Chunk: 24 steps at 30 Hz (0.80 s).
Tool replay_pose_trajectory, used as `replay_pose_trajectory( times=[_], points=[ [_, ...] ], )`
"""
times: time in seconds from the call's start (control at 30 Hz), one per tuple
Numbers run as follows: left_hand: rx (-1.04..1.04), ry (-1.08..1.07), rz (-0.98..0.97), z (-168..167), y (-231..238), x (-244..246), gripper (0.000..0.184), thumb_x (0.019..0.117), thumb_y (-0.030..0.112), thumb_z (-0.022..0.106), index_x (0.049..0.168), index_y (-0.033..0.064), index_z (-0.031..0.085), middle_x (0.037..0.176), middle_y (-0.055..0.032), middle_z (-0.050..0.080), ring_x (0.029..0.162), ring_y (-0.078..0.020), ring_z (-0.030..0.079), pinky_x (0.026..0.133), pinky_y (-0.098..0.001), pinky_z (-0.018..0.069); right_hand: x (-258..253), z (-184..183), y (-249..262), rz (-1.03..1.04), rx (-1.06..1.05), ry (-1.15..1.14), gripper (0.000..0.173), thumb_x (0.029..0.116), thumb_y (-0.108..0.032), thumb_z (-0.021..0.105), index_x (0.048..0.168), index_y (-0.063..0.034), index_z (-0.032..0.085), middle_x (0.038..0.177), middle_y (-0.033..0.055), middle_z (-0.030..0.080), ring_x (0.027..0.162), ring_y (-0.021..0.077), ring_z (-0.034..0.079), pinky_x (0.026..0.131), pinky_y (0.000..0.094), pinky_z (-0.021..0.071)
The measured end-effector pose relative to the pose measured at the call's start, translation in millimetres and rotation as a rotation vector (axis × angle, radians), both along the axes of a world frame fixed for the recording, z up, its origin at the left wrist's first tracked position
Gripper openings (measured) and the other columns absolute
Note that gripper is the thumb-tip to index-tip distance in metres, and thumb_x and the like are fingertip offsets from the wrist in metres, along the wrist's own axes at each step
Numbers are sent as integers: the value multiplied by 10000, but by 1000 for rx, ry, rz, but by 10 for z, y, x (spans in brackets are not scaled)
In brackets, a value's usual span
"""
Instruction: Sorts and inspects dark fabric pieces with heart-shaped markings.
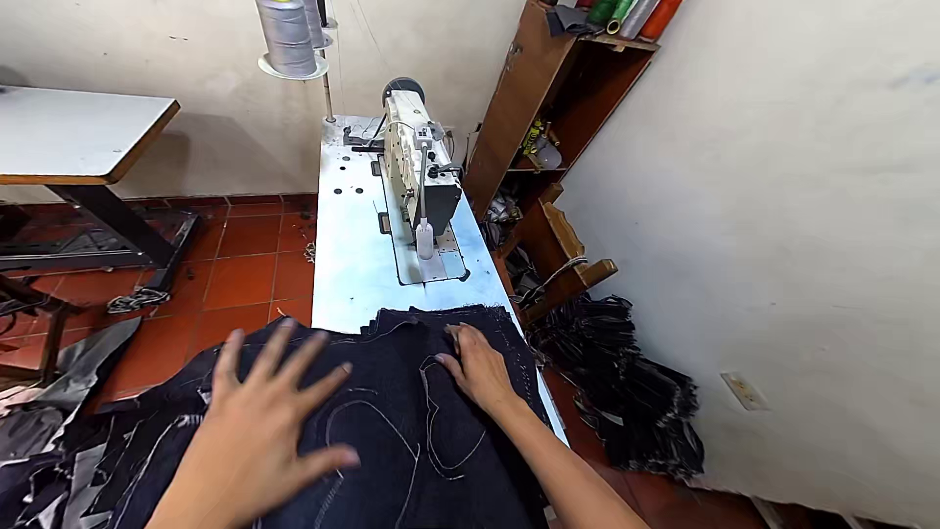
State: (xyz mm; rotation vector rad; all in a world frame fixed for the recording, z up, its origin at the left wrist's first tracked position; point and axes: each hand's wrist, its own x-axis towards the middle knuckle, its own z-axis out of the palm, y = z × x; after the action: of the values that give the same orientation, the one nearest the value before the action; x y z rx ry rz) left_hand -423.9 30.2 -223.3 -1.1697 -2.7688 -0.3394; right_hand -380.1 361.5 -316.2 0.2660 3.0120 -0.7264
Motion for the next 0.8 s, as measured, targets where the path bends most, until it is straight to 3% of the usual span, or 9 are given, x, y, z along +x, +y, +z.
replay_pose_trajectory(
  times=[0.07,0.13,0.33,0.47,0.57,0.63,0.7,0.73,0.8],
  points=[
    [-5,-213,259,-427,-96,-185,961,633,1050,352,1308,453,688,1445,-46,620,1359,-437,521,983,-794,369,-114,35,104,-38,-55,-39,400,986,-353,649,1137,17,666,1124,205,673,1088,359,655,904,501,543],
    [20,-338,434,-467,-59,-170,902,640,992,488,1291,411,714,1378,-59,667,1304,-433,572,923,-768,430,-278,104,177,-10,-82,-103,347,1011,-305,620,1106,27,658,1080,212,672,1058,365,662,897,510,535],
    [-286,-361,573,-236,392,-30,829,611,922,612,1267,428,723,1410,-123,632,1334,-499,508,933,-786,367,-616,-55,537,53,-117,-98,355,953,-395,707,1004,-44,688,925,135,679,914,315,682,795,523,542],
    [-341,-327,609,-330,467,-120,806,536,905,654,1188,445,760,1359,-84,669,1281,-479,555,875,-760,410,-797,-235,681,58,-198,-251,440,922,-471,736,1031,-46,707,966,155,697,969,345,680,845,582,533],
    [-324,-323,637,-336,479,-113,801,511,887,688,1171,441,769,1336,-47,685,1271,-441,575,881,-737,425,-756,-65,647,68,3,-195,463,973,-492,661,1029,-32,669,1017,180,657,988,388,667,733,566,551],
    [-347,-407,680,-268,531,-163,790,520,843,759,1196,435,759,1377,-34,661,1313,-418,547,938,-730,408,-534,334,449,-8,102,-102,512,1029,-491,560,1099,3,674,1092,233,655,987,434,683,707,580,574],
    [-402,-527,723,-190,584,-242,788,554,818,787,1247,446,730,1445,-6,612,1364,-374,506,1005,-705,381,-76,686,97,-35,128,-39,629,991,-603,523,1091,-5,688,956,223,701,795,408,726,579,549,575],
    [-436,-581,737,-151,605,-281,797,569,822,781,1273,456,710,1472,9,587,1378,-353,492,1026,-692,373,141,742,-69,-39,76,-94,701,945,-677,548,1162,-24,679,938,227,709,757,413,720,565,562,563],
    [-470,-673,738,-71,637,-347,803,616,825,757,1323,453,675,1503,17,552,1391,-340,471,1052,-678,358,339,428,-240,-100,62,-206,862,873,-772,573,1493,-173,549,1074,272,700,809,459,708,620,601,564]
  ],
)
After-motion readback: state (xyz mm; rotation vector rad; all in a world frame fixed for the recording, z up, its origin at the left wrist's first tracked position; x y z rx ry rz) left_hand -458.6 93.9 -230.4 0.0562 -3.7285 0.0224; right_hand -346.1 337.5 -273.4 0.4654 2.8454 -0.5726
